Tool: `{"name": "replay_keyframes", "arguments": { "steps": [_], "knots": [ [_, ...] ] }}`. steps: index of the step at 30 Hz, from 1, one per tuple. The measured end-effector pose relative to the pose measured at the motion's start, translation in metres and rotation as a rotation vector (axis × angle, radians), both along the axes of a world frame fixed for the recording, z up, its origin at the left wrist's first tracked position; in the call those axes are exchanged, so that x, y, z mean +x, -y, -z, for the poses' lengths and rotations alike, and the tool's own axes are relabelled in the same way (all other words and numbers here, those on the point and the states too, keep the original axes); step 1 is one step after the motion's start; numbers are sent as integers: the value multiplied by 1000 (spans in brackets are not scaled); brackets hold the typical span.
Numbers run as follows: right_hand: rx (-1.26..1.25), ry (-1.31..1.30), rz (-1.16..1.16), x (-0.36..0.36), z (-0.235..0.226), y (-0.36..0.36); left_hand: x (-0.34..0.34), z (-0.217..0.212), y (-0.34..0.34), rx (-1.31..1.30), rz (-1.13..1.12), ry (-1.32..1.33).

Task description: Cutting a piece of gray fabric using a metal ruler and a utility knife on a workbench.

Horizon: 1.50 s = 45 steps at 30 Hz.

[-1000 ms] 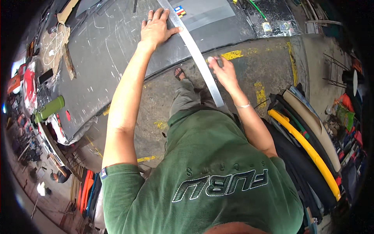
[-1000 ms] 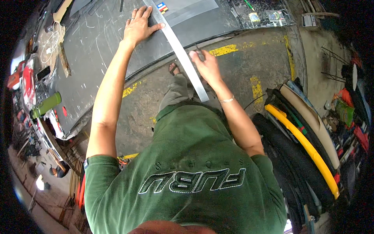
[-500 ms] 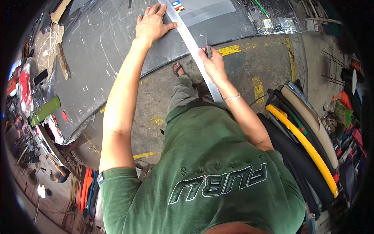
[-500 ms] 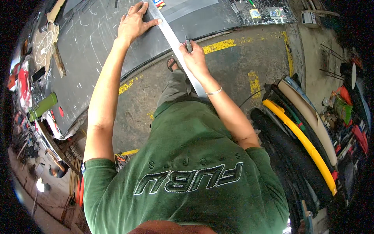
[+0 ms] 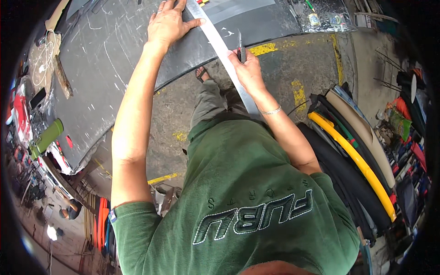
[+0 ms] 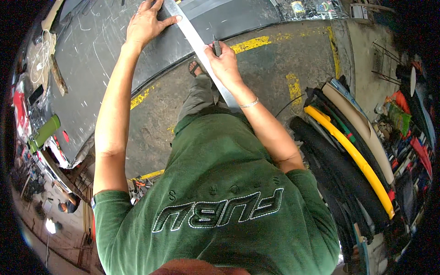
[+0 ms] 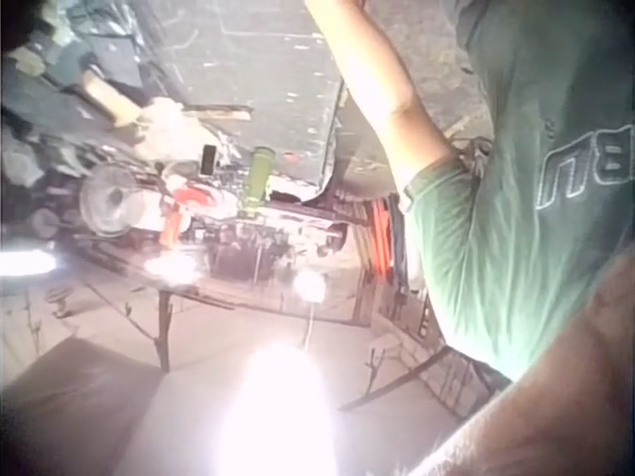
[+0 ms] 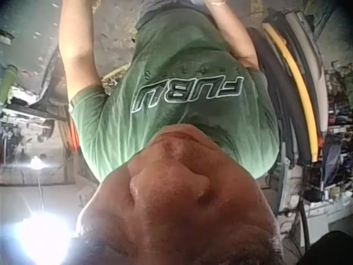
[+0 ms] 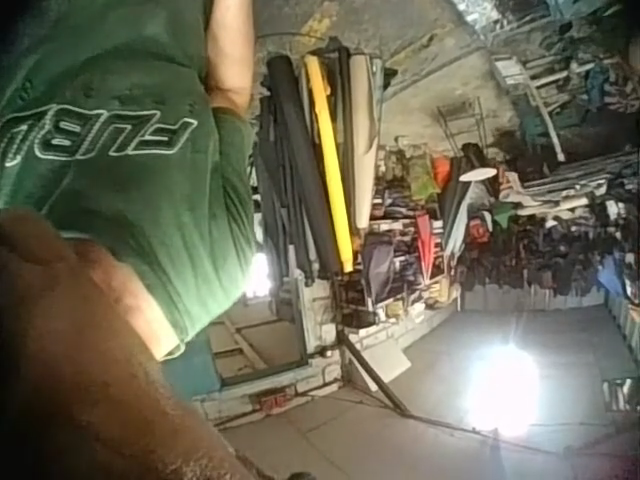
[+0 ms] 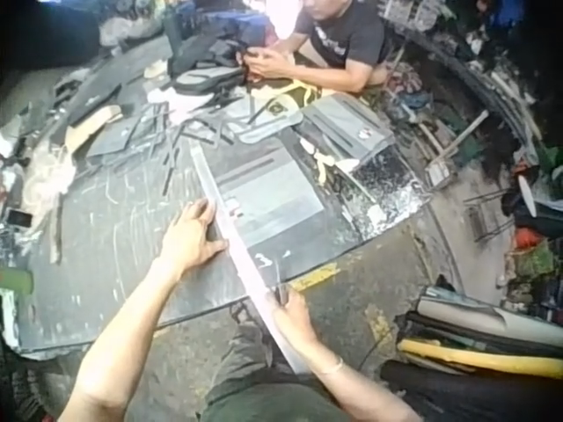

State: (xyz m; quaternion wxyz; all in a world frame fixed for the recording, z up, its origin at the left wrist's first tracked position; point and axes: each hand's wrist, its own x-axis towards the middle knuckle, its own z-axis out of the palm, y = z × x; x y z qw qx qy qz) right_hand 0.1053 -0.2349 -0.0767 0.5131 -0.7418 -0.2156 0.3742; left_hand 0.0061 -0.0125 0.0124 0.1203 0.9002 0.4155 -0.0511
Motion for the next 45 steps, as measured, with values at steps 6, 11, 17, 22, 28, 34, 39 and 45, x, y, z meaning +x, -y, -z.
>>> {"name": "replay_keyframes", "arguments": {
  "steps": [6,11,17,22,28,34,39,45],
  "knots": [
    [-10,-25,4,0,-3,1,-10,8,-6,-10,7,18],
    [-8,-74,6,1,-3,2,2,1,2,-5,-10,26],
    [-10,4,14,-2,-10,0,2,0,1,3,7,17],
    [35,-20,2,-4,-11,-1,-24,15,-15,-234,129,397],
    [30,-48,24,0,2,3,8,0,5,26,45,12],
    [-11,11,-20,1,-20,-2,-17,25,-8,-160,115,454],
    [-178,252,-80,6,-44,6,-6,21,-2,-415,294,1016],
    [-18,526,-202,11,-68,5,-5,15,10,-96,352,400]
  ]
}}
